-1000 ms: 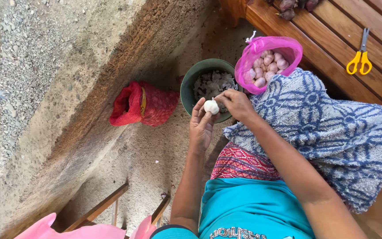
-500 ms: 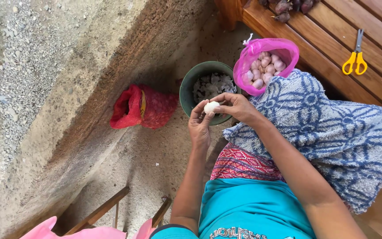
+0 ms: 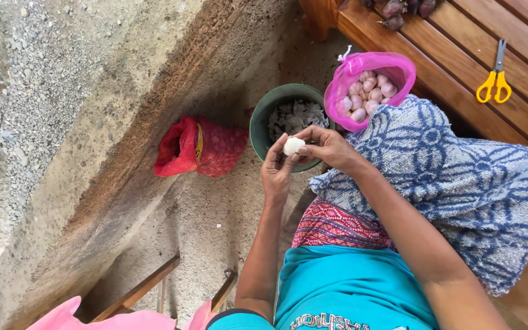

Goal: Peeling and cleaning cloves of garlic while sitting on the floor.

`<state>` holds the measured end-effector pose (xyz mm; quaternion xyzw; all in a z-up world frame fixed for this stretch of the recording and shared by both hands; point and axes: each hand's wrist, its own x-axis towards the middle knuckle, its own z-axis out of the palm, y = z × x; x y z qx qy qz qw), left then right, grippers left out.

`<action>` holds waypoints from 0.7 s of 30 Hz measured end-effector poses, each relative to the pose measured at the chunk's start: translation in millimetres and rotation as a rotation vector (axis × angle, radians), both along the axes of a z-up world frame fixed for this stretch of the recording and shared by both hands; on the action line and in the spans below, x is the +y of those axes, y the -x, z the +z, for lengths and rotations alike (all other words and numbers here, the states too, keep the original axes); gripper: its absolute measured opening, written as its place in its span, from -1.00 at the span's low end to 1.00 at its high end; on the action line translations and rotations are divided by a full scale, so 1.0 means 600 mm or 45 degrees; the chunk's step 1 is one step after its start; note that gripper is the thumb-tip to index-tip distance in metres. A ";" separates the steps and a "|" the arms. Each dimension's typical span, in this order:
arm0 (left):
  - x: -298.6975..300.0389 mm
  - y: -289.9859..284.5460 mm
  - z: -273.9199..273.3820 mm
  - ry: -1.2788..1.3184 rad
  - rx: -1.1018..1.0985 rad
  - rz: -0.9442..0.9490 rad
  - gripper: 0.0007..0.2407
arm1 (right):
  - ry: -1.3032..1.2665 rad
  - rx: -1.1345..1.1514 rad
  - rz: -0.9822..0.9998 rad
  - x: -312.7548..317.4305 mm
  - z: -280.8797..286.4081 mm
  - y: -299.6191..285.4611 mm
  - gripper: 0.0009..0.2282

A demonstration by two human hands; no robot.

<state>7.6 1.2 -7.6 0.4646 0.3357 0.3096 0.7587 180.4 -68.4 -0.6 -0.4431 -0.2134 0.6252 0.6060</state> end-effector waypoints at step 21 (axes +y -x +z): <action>-0.013 -0.005 0.017 0.156 -0.051 0.225 -0.78 | 0.002 0.024 0.073 -0.001 0.009 0.002 -0.59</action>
